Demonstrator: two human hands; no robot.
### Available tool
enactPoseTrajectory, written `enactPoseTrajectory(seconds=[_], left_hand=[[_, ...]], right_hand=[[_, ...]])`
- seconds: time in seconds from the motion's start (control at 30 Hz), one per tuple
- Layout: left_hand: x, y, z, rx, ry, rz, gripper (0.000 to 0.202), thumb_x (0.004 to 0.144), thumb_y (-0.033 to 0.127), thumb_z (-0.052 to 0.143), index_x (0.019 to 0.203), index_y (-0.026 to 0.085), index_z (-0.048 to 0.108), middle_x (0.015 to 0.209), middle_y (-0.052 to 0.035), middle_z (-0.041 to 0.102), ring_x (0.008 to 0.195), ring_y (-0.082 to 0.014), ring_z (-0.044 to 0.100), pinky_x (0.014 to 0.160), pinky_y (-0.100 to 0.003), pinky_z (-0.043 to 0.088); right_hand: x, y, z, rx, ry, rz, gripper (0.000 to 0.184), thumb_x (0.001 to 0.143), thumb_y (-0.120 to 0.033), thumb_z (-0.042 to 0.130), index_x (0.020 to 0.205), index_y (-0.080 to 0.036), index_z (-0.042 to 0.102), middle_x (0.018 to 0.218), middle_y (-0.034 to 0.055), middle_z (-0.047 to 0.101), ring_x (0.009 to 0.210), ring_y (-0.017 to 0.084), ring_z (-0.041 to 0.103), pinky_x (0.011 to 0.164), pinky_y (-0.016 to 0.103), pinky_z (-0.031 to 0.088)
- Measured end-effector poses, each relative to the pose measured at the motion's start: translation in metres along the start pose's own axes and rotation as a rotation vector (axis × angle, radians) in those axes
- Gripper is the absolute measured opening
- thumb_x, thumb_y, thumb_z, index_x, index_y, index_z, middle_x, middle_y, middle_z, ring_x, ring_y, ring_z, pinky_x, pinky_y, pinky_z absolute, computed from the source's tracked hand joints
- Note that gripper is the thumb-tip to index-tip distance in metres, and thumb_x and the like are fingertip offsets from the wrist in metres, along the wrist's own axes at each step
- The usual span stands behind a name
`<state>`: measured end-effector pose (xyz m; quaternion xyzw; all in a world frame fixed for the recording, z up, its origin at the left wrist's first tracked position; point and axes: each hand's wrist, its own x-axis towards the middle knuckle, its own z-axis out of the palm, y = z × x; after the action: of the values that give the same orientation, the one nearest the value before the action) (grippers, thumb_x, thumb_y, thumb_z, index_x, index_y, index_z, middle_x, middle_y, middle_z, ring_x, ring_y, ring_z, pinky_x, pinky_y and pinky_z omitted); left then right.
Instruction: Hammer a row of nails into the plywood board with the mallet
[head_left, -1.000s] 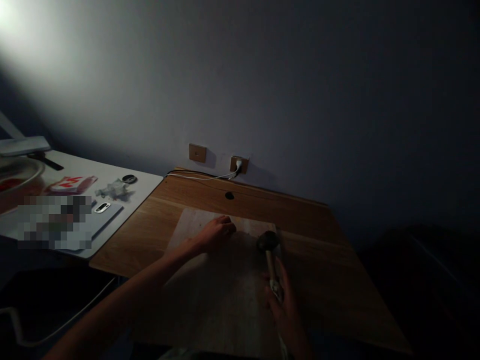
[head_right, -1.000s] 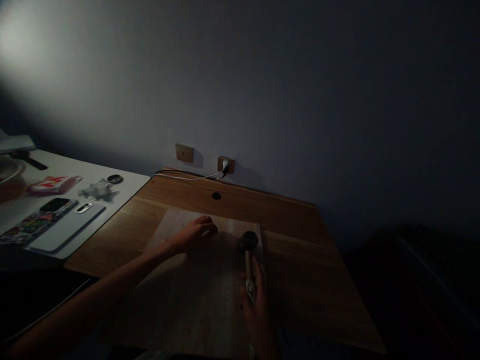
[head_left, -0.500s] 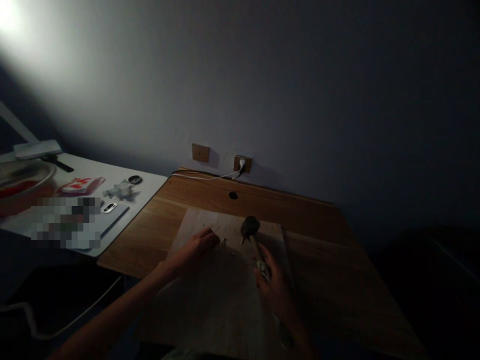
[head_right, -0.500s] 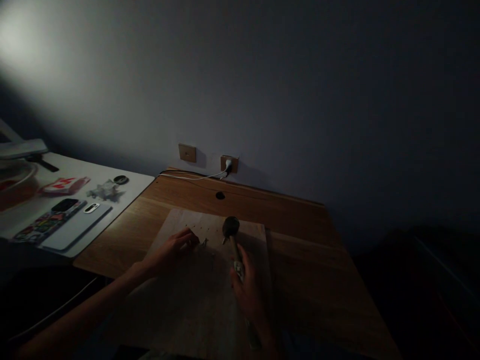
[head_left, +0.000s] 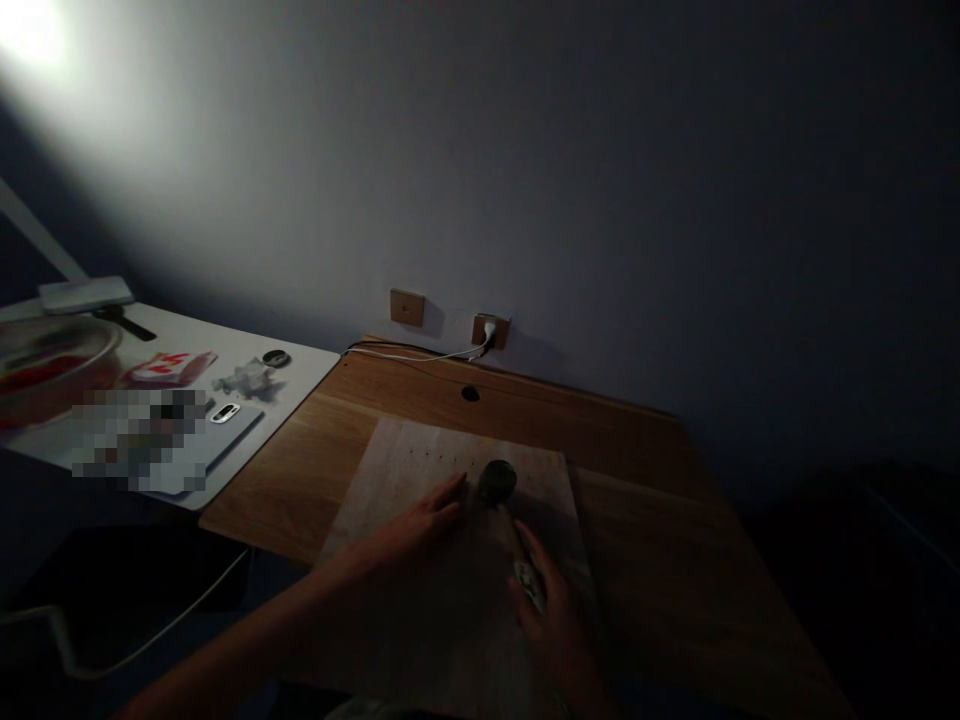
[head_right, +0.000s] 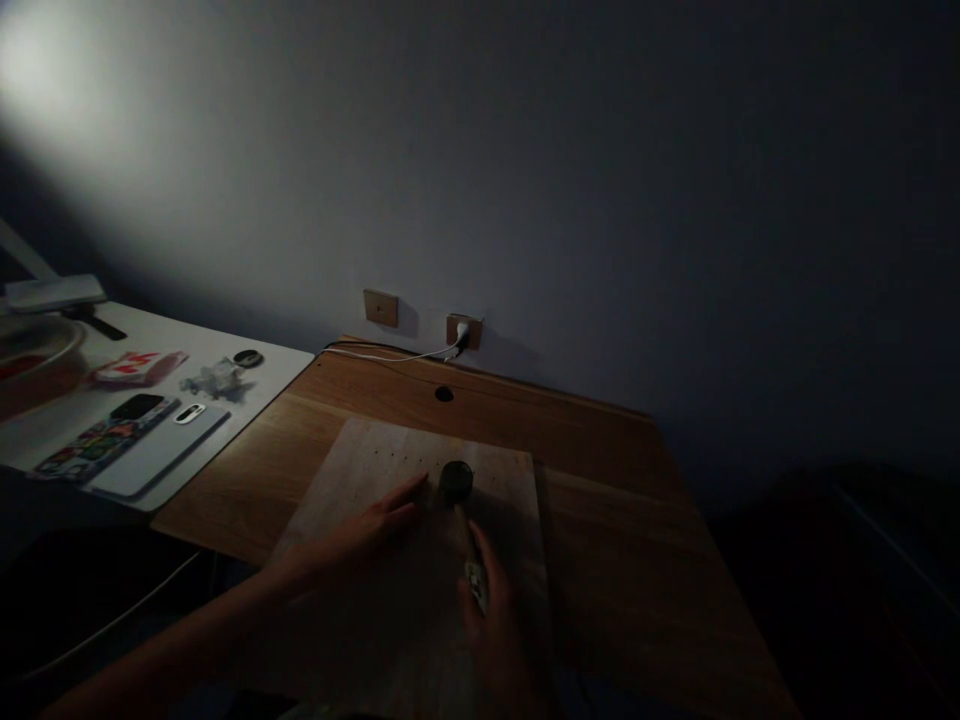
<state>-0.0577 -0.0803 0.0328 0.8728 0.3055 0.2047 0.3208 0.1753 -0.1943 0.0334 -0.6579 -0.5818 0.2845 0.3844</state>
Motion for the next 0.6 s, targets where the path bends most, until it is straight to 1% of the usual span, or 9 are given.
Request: enactPoseTrajectory(seconds=[0.1,0.2,0.27,0.33,0.4,0.47,0.53,0.57,0.6], left_hand=[[0.013,0.007,0.009,-0.022,-0.045,0.063,0.030,0.102,0.021,0.042,0.120,0.017,0.066,0.161,-0.0091,0.038,0.147,-0.0285,0.038,0.120,-0.044,0.040],[0.023,0.013,0.017,-0.058,-0.087,0.137,0.028,0.102,0.022,0.042,0.112,0.016,0.067,0.162,-0.0105,0.037,0.147,-0.0277,0.038,0.121,-0.042,0.038],[0.027,0.016,0.020,-0.075,-0.092,0.181,0.027,0.102,0.021,0.043,0.105,0.017,0.070,0.162,-0.0100,0.037,0.148,-0.0273,0.038,0.121,-0.039,0.038],[0.030,0.017,0.021,-0.075,-0.106,0.215,0.024,0.100,0.022,0.048,0.099,0.018,0.072,0.159,-0.0095,0.042,0.147,-0.0284,0.038,0.121,-0.041,0.037],[0.031,0.019,0.018,-0.084,-0.100,0.215,0.020,0.097,0.025,0.055,0.096,0.018,0.074,0.152,-0.0106,0.050,0.144,-0.0308,0.042,0.118,-0.044,0.039],[0.034,0.020,0.014,-0.127,-0.071,0.158,0.017,0.094,0.028,0.061,0.097,0.020,0.076,0.141,-0.0113,0.059,0.134,-0.0302,0.052,0.110,-0.043,0.046],[0.038,0.022,0.007,-0.194,-0.025,0.079,0.018,0.093,0.029,0.062,0.097,0.020,0.076,0.124,-0.0112,0.065,0.114,-0.0251,0.063,0.096,-0.037,0.054],[0.042,0.022,0.004,-0.225,-0.001,0.044,0.018,0.092,0.028,0.061,0.097,0.020,0.077,0.115,-0.0106,0.067,0.103,-0.0221,0.065,0.089,-0.033,0.055],[0.046,0.021,0.002,-0.250,0.021,0.018,0.019,0.092,0.028,0.060,0.096,0.019,0.076,0.107,-0.0097,0.068,0.094,-0.0195,0.066,0.082,-0.030,0.055]], right_hand=[[-0.007,0.005,-0.002,0.041,0.005,0.011,0.054,0.091,-0.031,0.054,0.145,-0.023,0.055,0.145,0.0093,0.062,0.130,0.026,0.061,0.109,0.041,0.049],[-0.012,0.016,-0.008,0.047,0.057,0.024,0.052,0.093,-0.033,0.054,0.144,-0.023,0.055,0.146,0.0108,0.060,0.130,0.027,0.061,0.110,0.042,0.049],[-0.015,0.024,-0.013,0.053,0.092,0.023,0.050,0.095,-0.036,0.051,0.143,-0.022,0.055,0.145,0.0123,0.061,0.127,0.027,0.063,0.109,0.042,0.050],[-0.018,0.032,-0.016,0.064,0.102,0.029,0.049,0.096,-0.037,0.049,0.143,-0.022,0.054,0.143,0.0133,0.062,0.122,0.026,0.066,0.107,0.042,0.051],[-0.021,0.036,-0.017,0.061,0.126,0.049,0.050,0.096,-0.038,0.048,0.143,-0.022,0.052,0.144,0.0141,0.060,0.125,0.027,0.064,0.108,0.043,0.050],[-0.025,0.037,-0.016,0.049,0.169,0.083,0.053,0.095,-0.043,0.050,0.143,-0.021,0.051,0.149,0.0146,0.056,0.135,0.029,0.056,0.114,0.047,0.044],[-0.028,0.035,-0.014,0.060,0.198,0.145,0.059,0.092,-0.052,0.052,0.143,-0.021,0.052,0.152,0.0145,0.052,0.142,0.031,0.047,0.117,0.047,0.039],[-0.030,0.034,-0.013,0.079,0.202,0.199,0.063,0.090,-0.058,0.053,0.141,-0.021,0.053,0.152,0.0143,0.053,0.142,0.031,0.047,0.116,0.046,0.040],[-0.031,0.033,-0.013,0.105,0.200,0.268,0.067,0.087,-0.064,0.054,0.139,-0.021,0.056,0.148,0.0142,0.056,0.139,0.032,0.050,0.112,0.044,0.045]])
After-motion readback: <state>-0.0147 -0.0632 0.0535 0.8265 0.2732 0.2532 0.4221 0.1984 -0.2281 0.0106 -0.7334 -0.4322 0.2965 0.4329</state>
